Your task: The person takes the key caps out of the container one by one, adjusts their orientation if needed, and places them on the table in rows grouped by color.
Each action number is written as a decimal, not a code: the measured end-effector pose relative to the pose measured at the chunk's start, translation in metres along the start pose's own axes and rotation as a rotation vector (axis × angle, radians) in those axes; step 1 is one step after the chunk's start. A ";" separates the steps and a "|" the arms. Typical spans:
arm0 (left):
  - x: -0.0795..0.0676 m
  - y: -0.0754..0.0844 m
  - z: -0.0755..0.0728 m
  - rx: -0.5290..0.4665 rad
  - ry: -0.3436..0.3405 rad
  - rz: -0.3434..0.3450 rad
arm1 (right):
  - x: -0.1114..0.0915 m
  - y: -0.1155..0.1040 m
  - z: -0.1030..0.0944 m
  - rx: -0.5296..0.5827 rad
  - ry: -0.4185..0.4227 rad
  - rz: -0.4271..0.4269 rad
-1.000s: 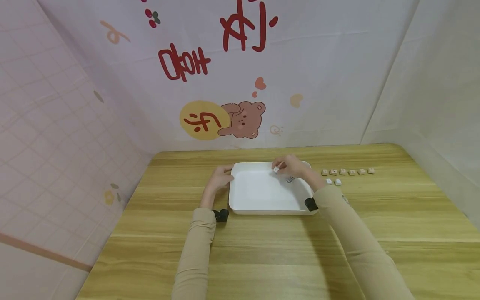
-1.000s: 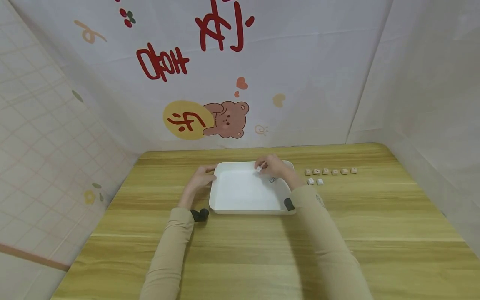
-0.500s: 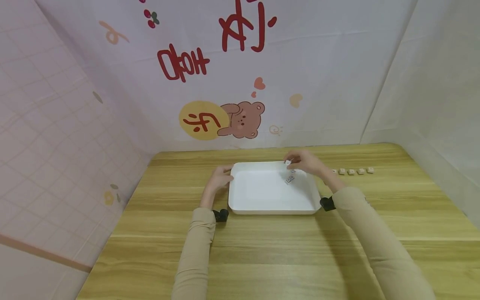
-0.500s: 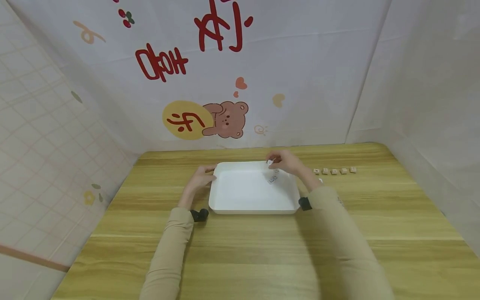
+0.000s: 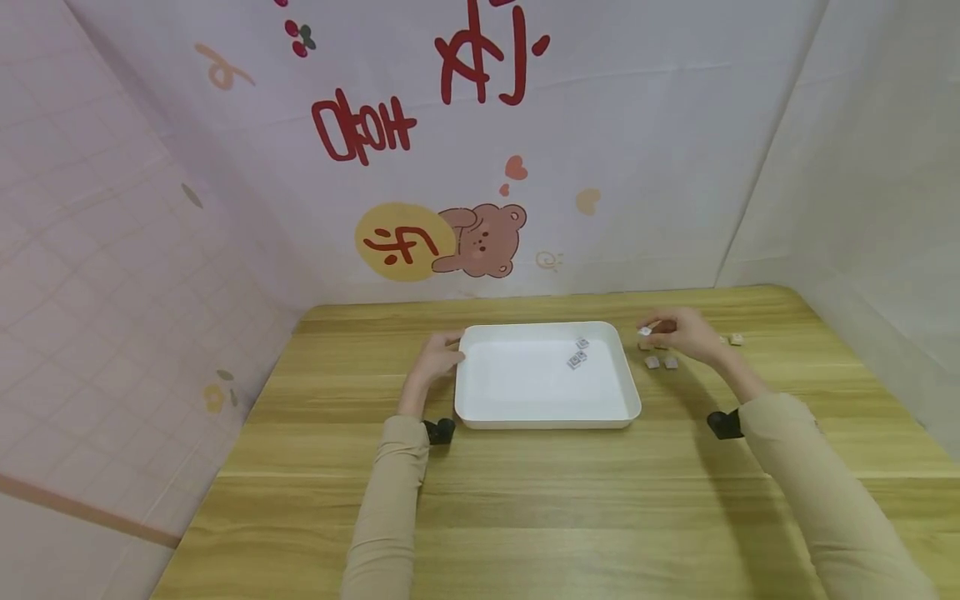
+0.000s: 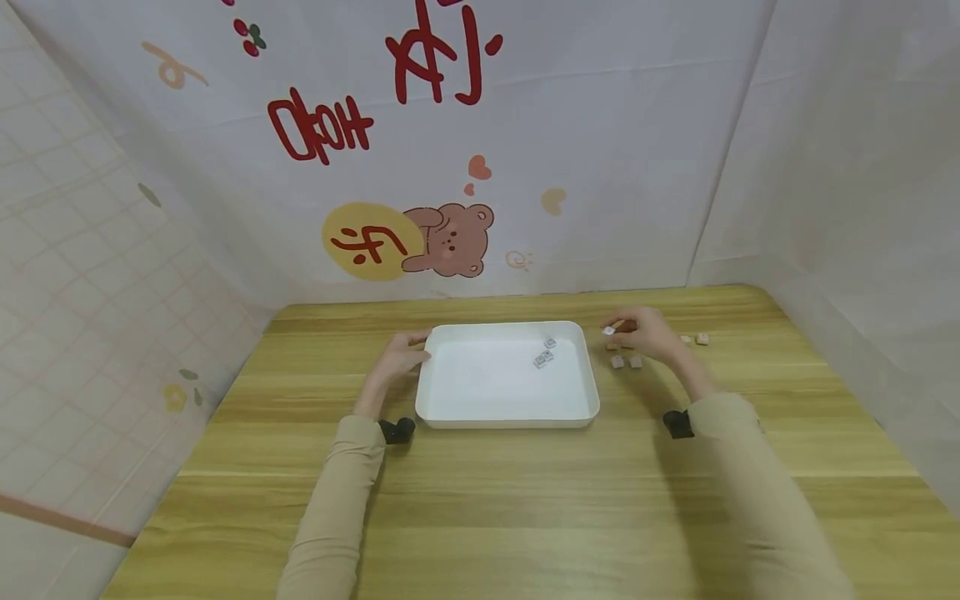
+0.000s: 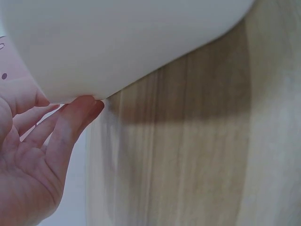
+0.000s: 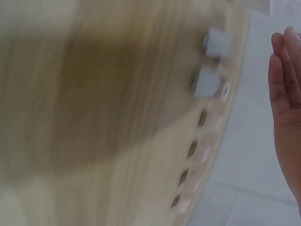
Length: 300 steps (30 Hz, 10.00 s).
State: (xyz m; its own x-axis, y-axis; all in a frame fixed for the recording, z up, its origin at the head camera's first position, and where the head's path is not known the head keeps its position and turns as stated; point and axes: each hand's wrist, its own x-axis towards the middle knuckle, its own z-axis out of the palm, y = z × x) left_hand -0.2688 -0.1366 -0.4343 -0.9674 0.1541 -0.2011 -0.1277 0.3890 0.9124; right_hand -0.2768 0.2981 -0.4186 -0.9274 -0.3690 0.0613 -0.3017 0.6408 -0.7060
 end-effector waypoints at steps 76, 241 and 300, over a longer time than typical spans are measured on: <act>-0.001 0.001 0.002 0.030 0.001 -0.008 | 0.069 -0.070 0.066 -0.203 -0.397 -0.083; -0.001 0.000 -0.001 0.048 0.002 0.008 | -0.038 0.022 -0.042 -0.180 0.040 0.209; 0.001 -0.001 -0.001 0.079 0.021 0.032 | 0.065 -0.064 0.063 -0.237 -0.351 -0.052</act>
State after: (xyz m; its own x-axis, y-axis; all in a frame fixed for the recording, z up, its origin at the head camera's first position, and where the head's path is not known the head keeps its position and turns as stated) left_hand -0.2696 -0.1378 -0.4346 -0.9752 0.1489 -0.1636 -0.0794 0.4545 0.8872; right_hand -0.3035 0.1911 -0.4136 -0.7906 -0.5853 -0.1800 -0.4264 0.7372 -0.5241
